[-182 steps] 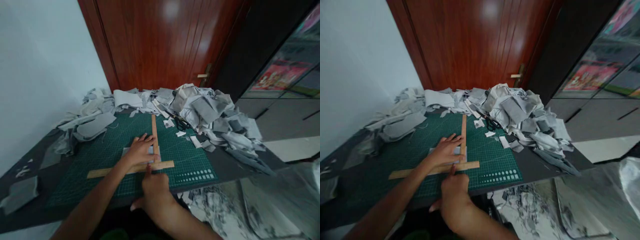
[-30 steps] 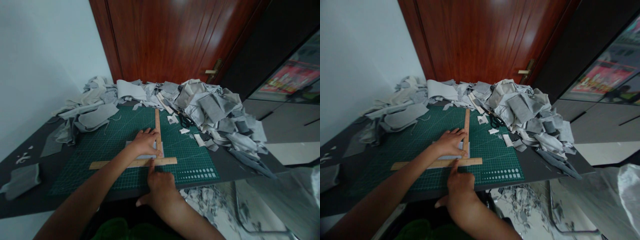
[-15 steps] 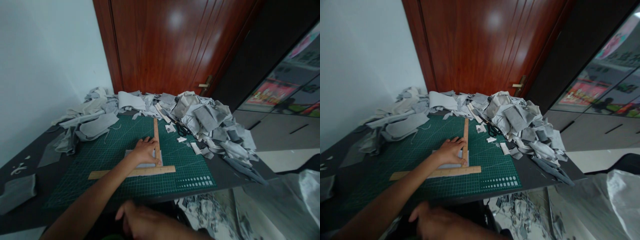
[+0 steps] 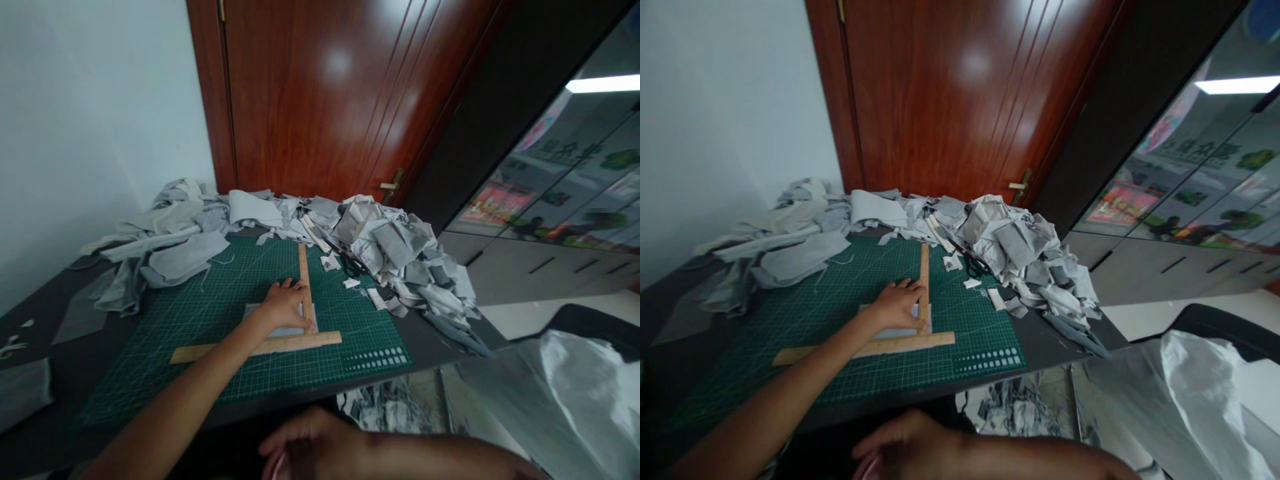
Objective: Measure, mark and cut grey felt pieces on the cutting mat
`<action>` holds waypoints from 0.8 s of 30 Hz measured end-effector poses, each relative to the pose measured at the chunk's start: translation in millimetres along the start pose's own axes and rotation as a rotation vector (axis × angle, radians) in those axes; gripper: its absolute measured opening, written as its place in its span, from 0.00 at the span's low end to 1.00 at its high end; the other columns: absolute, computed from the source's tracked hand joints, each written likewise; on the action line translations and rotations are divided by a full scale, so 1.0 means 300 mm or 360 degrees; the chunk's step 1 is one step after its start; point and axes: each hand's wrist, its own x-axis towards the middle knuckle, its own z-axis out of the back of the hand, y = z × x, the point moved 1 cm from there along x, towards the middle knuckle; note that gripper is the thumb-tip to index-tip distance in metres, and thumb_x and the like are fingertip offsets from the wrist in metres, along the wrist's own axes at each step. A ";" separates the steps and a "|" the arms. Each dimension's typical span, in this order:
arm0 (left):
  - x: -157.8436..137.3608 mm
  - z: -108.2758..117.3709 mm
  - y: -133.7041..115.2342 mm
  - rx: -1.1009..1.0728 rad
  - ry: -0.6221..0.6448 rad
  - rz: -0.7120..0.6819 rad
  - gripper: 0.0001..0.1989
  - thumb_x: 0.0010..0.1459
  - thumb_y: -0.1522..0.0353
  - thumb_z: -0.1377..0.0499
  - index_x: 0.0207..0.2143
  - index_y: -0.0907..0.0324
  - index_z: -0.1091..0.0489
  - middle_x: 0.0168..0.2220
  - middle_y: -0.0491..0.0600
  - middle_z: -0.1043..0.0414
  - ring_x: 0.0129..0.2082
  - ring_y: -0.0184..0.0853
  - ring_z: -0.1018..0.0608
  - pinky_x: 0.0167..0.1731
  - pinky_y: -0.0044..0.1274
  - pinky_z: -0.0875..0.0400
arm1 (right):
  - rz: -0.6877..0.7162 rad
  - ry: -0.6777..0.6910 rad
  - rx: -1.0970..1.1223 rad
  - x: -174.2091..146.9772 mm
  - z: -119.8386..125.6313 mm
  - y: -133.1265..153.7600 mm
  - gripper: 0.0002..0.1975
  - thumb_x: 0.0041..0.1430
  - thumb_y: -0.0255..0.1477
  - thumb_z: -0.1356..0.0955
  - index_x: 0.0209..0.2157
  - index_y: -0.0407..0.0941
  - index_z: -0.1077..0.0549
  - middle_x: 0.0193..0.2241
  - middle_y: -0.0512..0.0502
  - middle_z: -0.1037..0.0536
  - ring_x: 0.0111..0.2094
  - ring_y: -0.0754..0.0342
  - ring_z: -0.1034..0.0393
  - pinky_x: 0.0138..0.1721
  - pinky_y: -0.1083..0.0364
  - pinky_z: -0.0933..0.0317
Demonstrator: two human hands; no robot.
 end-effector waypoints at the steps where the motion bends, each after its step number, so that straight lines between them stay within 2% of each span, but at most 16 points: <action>1: -0.002 0.003 -0.002 0.0001 -0.0003 -0.0004 0.45 0.43 0.44 0.32 0.61 0.53 0.35 0.69 0.57 0.43 0.66 0.64 0.41 0.60 0.50 0.45 | 0.0045 -0.0172 0.0069 -0.017 0.016 0.017 0.36 0.31 0.39 0.16 0.44 0.42 0.23 0.33 0.49 0.21 0.33 0.53 0.23 0.42 0.51 0.28; 2: -0.003 0.005 -0.003 0.0004 -0.0008 -0.0007 0.45 0.43 0.43 0.33 0.60 0.54 0.35 0.69 0.58 0.42 0.66 0.64 0.40 0.60 0.50 0.44 | 0.0111 -0.0322 0.0089 -0.028 0.035 0.044 0.35 0.29 0.42 0.16 0.40 0.41 0.23 0.31 0.49 0.21 0.31 0.54 0.23 0.40 0.50 0.28; 5: -0.004 0.004 -0.006 0.0027 -0.0028 -0.0019 0.44 0.45 0.44 0.33 0.60 0.55 0.34 0.68 0.59 0.40 0.66 0.64 0.39 0.59 0.50 0.43 | 0.0313 -0.0489 -0.0112 -0.034 0.114 0.175 0.28 0.39 0.46 0.19 0.33 0.39 0.24 0.28 0.48 0.22 0.32 0.54 0.23 0.42 0.50 0.27; 7: -0.002 -0.001 -0.005 0.0044 -0.0046 -0.0024 0.42 0.46 0.46 0.33 0.60 0.54 0.35 0.67 0.58 0.40 0.65 0.63 0.39 0.59 0.49 0.43 | 0.0487 -0.0665 -0.0235 -0.022 0.189 0.284 0.25 0.42 0.45 0.20 0.32 0.41 0.27 0.27 0.51 0.23 0.31 0.55 0.23 0.41 0.51 0.27; 10: 0.004 -0.009 -0.001 0.0042 -0.0039 -0.0024 0.42 0.45 0.45 0.34 0.60 0.52 0.35 0.67 0.58 0.40 0.66 0.63 0.40 0.60 0.50 0.44 | 0.0590 -0.0947 -0.0481 0.010 0.305 0.426 0.17 0.52 0.38 0.24 0.36 0.45 0.31 0.26 0.55 0.24 0.28 0.56 0.24 0.31 0.56 0.27; 12: 0.006 -0.011 0.002 0.0021 -0.0028 -0.0022 0.45 0.44 0.43 0.34 0.61 0.52 0.36 0.68 0.58 0.41 0.67 0.63 0.41 0.60 0.50 0.45 | 0.0573 -0.1112 -0.0634 0.033 0.365 0.486 0.15 0.55 0.33 0.27 0.40 0.46 0.32 0.25 0.58 0.26 0.22 0.58 0.27 0.22 0.60 0.32; 14: 0.006 -0.010 0.004 0.0007 -0.0026 -0.0023 0.46 0.44 0.43 0.34 0.61 0.51 0.36 0.68 0.58 0.41 0.67 0.63 0.41 0.59 0.50 0.45 | 0.0558 -0.1152 -0.0700 0.056 0.403 0.513 0.10 0.56 0.30 0.28 0.37 0.44 0.31 0.23 0.57 0.27 0.20 0.60 0.29 0.20 0.63 0.36; 16: 0.004 -0.006 0.004 0.0000 -0.0034 -0.0028 0.45 0.44 0.43 0.34 0.61 0.51 0.36 0.67 0.57 0.40 0.67 0.63 0.41 0.59 0.50 0.45 | 0.0531 -0.1146 -0.0730 0.077 0.422 0.514 0.06 0.57 0.28 0.29 0.33 0.43 0.31 0.23 0.56 0.27 0.20 0.61 0.28 0.21 0.64 0.35; 20: 0.001 0.006 -0.002 0.0008 -0.0022 -0.0028 0.43 0.43 0.43 0.33 0.59 0.50 0.35 0.67 0.57 0.39 0.66 0.63 0.40 0.58 0.50 0.43 | 0.0505 -0.1162 -0.0741 0.109 0.433 0.490 0.06 0.59 0.27 0.30 0.33 0.44 0.32 0.22 0.57 0.28 0.23 0.59 0.25 0.27 0.60 0.29; 24: 0.003 0.009 -0.003 0.0031 -0.0019 -0.0034 0.40 0.43 0.43 0.33 0.56 0.48 0.33 0.65 0.55 0.37 0.65 0.61 0.38 0.58 0.49 0.43 | 0.0529 -0.1214 -0.0814 0.117 0.446 0.485 0.06 0.60 0.28 0.31 0.35 0.45 0.34 0.21 0.58 0.30 0.22 0.58 0.27 0.25 0.60 0.31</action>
